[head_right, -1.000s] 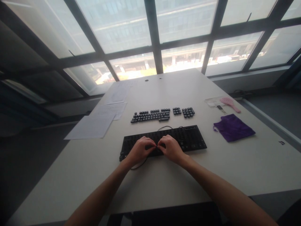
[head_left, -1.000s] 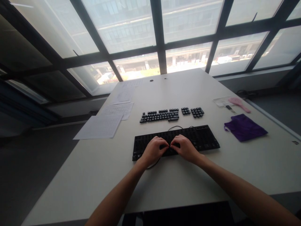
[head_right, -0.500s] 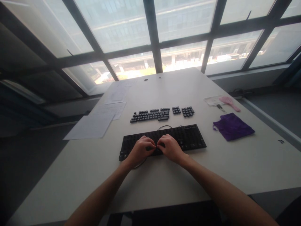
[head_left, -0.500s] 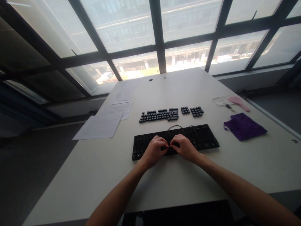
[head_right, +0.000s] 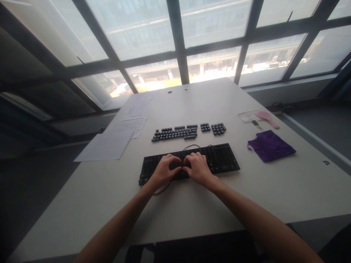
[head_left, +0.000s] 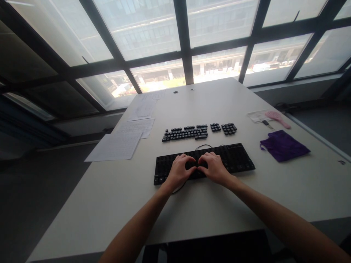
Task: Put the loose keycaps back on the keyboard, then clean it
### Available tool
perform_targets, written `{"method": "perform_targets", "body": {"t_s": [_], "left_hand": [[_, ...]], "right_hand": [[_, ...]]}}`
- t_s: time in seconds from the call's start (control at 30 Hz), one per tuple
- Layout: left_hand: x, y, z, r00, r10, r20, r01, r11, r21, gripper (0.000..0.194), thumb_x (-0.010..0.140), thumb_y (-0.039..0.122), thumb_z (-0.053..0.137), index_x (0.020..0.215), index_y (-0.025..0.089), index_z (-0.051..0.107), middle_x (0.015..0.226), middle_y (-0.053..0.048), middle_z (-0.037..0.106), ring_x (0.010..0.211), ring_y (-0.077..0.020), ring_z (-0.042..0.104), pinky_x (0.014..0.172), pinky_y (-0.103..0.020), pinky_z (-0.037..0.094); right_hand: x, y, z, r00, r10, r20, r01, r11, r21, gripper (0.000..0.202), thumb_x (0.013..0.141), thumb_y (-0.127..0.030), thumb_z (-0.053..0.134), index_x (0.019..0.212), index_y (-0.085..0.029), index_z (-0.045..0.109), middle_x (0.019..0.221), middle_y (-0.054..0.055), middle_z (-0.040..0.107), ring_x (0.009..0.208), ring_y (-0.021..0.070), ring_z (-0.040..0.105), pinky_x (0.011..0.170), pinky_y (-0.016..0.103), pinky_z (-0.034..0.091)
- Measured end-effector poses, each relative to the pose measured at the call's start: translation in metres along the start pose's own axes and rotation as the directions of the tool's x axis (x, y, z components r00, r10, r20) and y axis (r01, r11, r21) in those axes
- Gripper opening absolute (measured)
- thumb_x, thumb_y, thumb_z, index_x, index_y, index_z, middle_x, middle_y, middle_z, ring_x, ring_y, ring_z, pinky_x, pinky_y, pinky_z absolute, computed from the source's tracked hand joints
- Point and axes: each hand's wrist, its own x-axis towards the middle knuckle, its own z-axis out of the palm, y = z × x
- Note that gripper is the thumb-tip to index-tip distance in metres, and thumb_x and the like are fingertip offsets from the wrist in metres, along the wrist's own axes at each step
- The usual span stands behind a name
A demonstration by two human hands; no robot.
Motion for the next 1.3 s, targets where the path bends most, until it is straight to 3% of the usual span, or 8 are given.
{"method": "perform_targets", "body": {"t_s": [0.2,0.37,0.43,0.53,0.67,0.8,1.07,1.3], "left_hand": [[-0.005,0.003,0.002,0.998,-0.053,0.038,0.048,0.991,0.123,0.017,0.080,0.019,0.076,0.095,0.025,0.073,0.100,-0.003,0.068,0.098,-0.0246,0.059,0.088,-0.039,0.045],[0.004,0.003,-0.002,1.000,0.007,0.004,-0.007,0.999,0.045,0.018,0.084,0.021,0.073,0.101,0.024,0.074,0.101,-0.003,0.070,0.100,-0.0235,0.061,0.093,-0.038,0.046],[0.020,0.001,-0.004,0.997,0.048,-0.058,-0.044,0.997,0.061,0.016,0.089,0.023,0.067,0.104,0.023,0.075,0.100,-0.005,0.070,0.100,-0.0231,0.061,0.096,-0.038,0.046],[0.055,-0.003,-0.003,0.988,0.078,-0.135,-0.051,0.979,0.195,0.023,0.093,0.022,0.061,0.111,0.021,0.076,0.103,-0.008,0.070,0.099,-0.0243,0.060,0.098,-0.040,0.044],[0.101,-0.009,0.007,0.993,0.068,-0.099,-0.032,0.945,0.326,0.025,0.093,0.022,0.063,0.114,0.021,0.076,0.106,-0.010,0.067,0.102,-0.0271,0.056,0.096,-0.041,0.044],[0.123,-0.014,0.019,0.997,0.043,-0.058,-0.017,0.919,0.394,0.022,0.089,0.021,0.067,0.108,0.023,0.079,0.106,-0.011,0.066,0.106,-0.0287,0.054,0.095,-0.041,0.044],[0.128,-0.021,0.023,0.995,0.089,-0.044,-0.069,0.935,0.348,0.015,0.087,0.016,0.067,0.088,0.021,0.082,0.101,-0.009,0.074,0.098,-0.0256,0.060,0.097,-0.039,0.045],[0.120,-0.015,0.016,0.995,0.050,-0.089,-0.021,0.952,0.305,0.009,0.083,0.020,0.073,0.083,0.023,0.081,0.089,-0.006,0.078,0.093,-0.0253,0.066,0.099,-0.042,0.045]], "right_hand": [[0.003,-0.004,0.000,0.998,0.047,0.032,-0.044,0.994,-0.095,0.017,0.079,-0.021,0.080,0.087,-0.022,0.066,0.096,0.005,0.067,0.096,0.0246,0.055,0.080,0.036,0.035],[0.010,0.001,-0.008,0.999,0.049,-0.006,-0.049,0.999,0.013,0.002,0.087,-0.023,0.071,0.088,-0.022,0.070,0.093,0.004,0.070,0.094,0.0233,0.059,0.083,0.036,0.039],[0.022,0.010,-0.015,0.995,0.037,-0.096,-0.036,0.999,0.013,0.011,0.094,-0.024,0.062,0.093,-0.021,0.073,0.096,0.006,0.071,0.096,0.0232,0.059,0.087,0.035,0.040],[0.050,0.025,-0.022,0.981,0.038,-0.189,-0.064,0.989,-0.133,0.023,0.098,-0.024,0.055,0.108,-0.018,0.075,0.105,0.012,0.069,0.104,0.0264,0.057,0.091,0.036,0.040],[0.083,0.038,-0.023,0.992,0.017,-0.126,-0.058,0.942,-0.330,0.027,0.097,-0.022,0.053,0.113,-0.018,0.075,0.112,0.016,0.065,0.107,0.0307,0.053,0.089,0.038,0.041],[0.098,0.041,-0.019,0.996,-0.023,-0.082,-0.014,0.907,-0.420,0.028,0.098,-0.021,0.050,0.105,-0.015,0.076,0.112,0.020,0.063,0.110,0.0335,0.051,0.085,0.039,0.042],[0.102,0.048,-0.019,0.995,-0.082,-0.058,0.050,0.903,-0.427,0.024,0.094,-0.016,0.055,0.091,-0.017,0.078,0.107,0.016,0.068,0.108,0.0311,0.052,0.084,0.038,0.042],[0.099,0.047,-0.030,0.994,-0.092,-0.057,0.066,0.932,-0.357,0.021,0.094,-0.014,0.056,0.087,-0.017,0.076,0.094,0.013,0.072,0.100,0.0272,0.056,0.087,0.036,0.040]]}}
